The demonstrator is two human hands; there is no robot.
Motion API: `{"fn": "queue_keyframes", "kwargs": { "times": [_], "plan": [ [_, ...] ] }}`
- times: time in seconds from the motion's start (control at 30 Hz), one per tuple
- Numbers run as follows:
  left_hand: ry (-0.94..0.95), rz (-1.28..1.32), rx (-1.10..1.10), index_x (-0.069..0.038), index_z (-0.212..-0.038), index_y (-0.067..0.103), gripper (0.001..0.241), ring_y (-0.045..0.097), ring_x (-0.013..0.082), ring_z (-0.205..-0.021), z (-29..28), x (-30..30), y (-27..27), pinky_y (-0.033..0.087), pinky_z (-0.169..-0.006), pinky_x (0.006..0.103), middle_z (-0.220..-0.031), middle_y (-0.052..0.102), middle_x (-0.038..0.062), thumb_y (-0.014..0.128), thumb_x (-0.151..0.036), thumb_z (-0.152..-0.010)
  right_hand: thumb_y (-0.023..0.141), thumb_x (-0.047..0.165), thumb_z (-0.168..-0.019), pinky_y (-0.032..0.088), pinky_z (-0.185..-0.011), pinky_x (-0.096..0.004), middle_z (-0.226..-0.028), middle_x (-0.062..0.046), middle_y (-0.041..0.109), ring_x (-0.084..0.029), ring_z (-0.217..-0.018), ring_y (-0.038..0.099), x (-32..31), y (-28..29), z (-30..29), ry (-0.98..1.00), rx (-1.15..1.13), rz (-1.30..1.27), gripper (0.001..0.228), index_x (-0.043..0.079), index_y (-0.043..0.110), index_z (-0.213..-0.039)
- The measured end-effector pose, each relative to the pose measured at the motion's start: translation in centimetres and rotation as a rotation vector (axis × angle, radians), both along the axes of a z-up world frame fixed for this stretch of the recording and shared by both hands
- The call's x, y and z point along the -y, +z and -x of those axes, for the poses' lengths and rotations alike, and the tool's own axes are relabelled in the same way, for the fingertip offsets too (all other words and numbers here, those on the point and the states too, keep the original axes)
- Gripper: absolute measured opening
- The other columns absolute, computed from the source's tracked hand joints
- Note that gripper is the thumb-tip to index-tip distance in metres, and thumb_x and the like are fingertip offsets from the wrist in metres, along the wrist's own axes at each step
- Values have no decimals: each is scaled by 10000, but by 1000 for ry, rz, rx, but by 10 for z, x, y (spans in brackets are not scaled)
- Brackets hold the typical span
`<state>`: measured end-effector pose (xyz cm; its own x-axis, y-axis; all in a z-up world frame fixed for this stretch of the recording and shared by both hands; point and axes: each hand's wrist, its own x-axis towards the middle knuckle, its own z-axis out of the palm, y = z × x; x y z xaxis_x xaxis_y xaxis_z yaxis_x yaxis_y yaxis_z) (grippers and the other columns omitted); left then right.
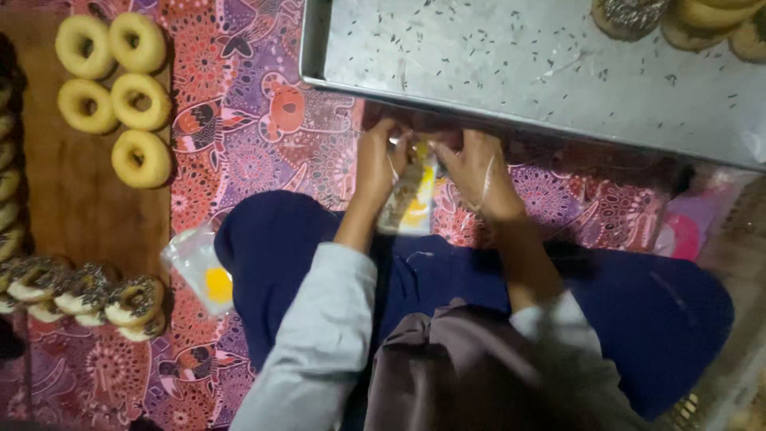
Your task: The person sits on the floor and packages doughnuts into small plastic bags. They pick up doughnuts from a tray, place them into bags, and set the sealed bags into a plastic crate.
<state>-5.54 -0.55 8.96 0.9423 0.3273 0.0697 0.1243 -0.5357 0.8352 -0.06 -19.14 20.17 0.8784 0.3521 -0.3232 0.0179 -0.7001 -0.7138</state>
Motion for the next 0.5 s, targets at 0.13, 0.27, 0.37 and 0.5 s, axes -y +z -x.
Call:
{"fn": "queue_keyframes", "kwargs": {
  "times": [0.13,0.27,0.37,0.5],
  "plan": [
    [-26,250,-22,-19,-1107,608,228,755,281,-927,26,6,90,585,-750,365,-968,725,163,667,-82,-896,704,134,-926,558,-720,-376,-912,-198,749,-267,-771,744,-6,23,-2,79,196,-246,203,19,739,-1090],
    [-78,317,34,-22,-1051,645,267,748,193,-896,32,8,134,584,-771,321,-954,740,123,747,-104,-818,732,144,-912,582,-770,-336,-950,-146,782,-205,-853,775,12,42,13,205,119,-350,202,37,763,-1080],
    [-62,198,98,-20,-971,693,115,752,187,-876,35,12,147,582,-799,329,-918,753,129,714,-56,-863,649,91,-938,607,-803,-343,-1014,-128,780,-223,-911,782,15,70,16,249,147,-387,220,37,743,-1129],
    [156,141,221,-7,-1051,679,165,741,201,-880,40,25,163,571,-791,339,-959,744,130,677,-26,-887,717,84,-889,562,-914,-401,-1119,-199,729,-329,-1048,717,8,127,38,88,534,-249,261,-21,737,-1128]
  ]
}}
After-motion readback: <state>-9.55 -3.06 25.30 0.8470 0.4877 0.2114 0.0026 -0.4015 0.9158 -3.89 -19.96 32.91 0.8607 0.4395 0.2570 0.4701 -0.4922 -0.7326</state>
